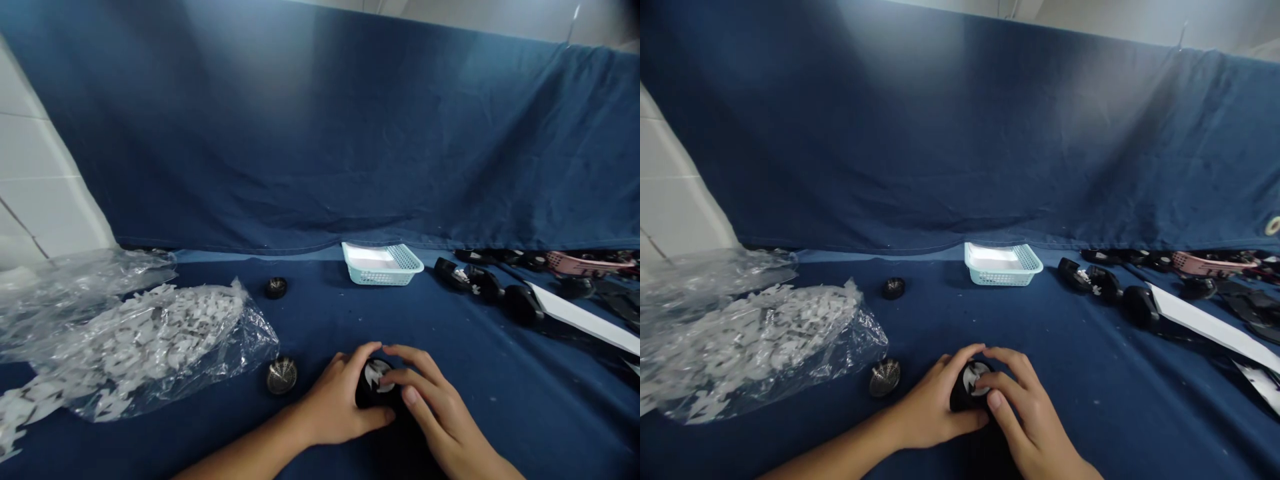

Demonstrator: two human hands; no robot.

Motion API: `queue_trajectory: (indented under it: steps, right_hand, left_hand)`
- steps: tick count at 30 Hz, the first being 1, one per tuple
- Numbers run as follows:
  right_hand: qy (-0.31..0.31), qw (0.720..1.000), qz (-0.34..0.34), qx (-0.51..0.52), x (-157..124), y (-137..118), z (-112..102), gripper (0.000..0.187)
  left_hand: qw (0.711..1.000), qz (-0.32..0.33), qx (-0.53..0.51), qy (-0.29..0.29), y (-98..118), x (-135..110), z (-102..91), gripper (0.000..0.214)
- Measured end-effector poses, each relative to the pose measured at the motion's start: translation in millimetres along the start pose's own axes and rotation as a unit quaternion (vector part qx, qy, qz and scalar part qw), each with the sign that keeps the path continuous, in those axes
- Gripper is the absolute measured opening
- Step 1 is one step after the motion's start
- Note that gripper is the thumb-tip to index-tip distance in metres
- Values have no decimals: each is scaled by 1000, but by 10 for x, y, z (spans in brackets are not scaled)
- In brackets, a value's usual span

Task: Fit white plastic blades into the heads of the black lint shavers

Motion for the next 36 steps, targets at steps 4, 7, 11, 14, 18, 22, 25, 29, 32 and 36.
queue_trajectory:
  steps: [4, 7, 11, 14, 18, 22, 25, 29, 32, 36]
  right_hand:
    - [-27, 999, -17, -42, 3, -33, 20, 28]
    - [-31, 996, -15, -78, 6, -23, 51, 32]
    - [-12, 992, -22, -127, 5, 19, 78, 36]
    - [0, 984, -45, -173, 7, 25, 68, 40]
    - [-8, 971, -61, -229, 15, 7, 48, 43]
    - [18, 968, -50, -244, 10, 27, 49, 36]
    - [38, 973, -35, -223, -5, 64, 65, 31]
    - [19, 987, 14, -161, -11, 103, 92, 31]
    - [-1, 991, 54, -121, -1, 102, 95, 31]
    - [0, 992, 81, -95, 4, 77, 70, 28]
  left_hand:
    - [1000, 13, -4, -1, 11, 5, -5, 81]
    - [1000, 19, 1, -2, 23, 11, -9, 79]
    - [1000, 14, 6, -6, 32, 13, -9, 81]
    - [1000, 5, 10, -11, 23, 9, -8, 81]
    - [1000, 11, 6, -17, 21, 7, -9, 81]
    - [1000, -4, 13, -11, 41, 5, -11, 82]
    - [1000, -10, 14, -6, 42, 1, -2, 83]
    - [1000, -9, 22, -1, 5, -4, 23, 84]
    - [1000, -11, 26, 2, -17, -3, 36, 84]
    - [1000, -18, 23, 1, -5, 0, 32, 85]
Point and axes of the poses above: each hand's wrist, its own x-axis towards the middle knuckle, its own z-axis out of the palm, y = z × x, the point moved 1 cm from there along x, towards the middle knuckle, and after that the axes turned 12 degrees about z, right-handed, at the moved point
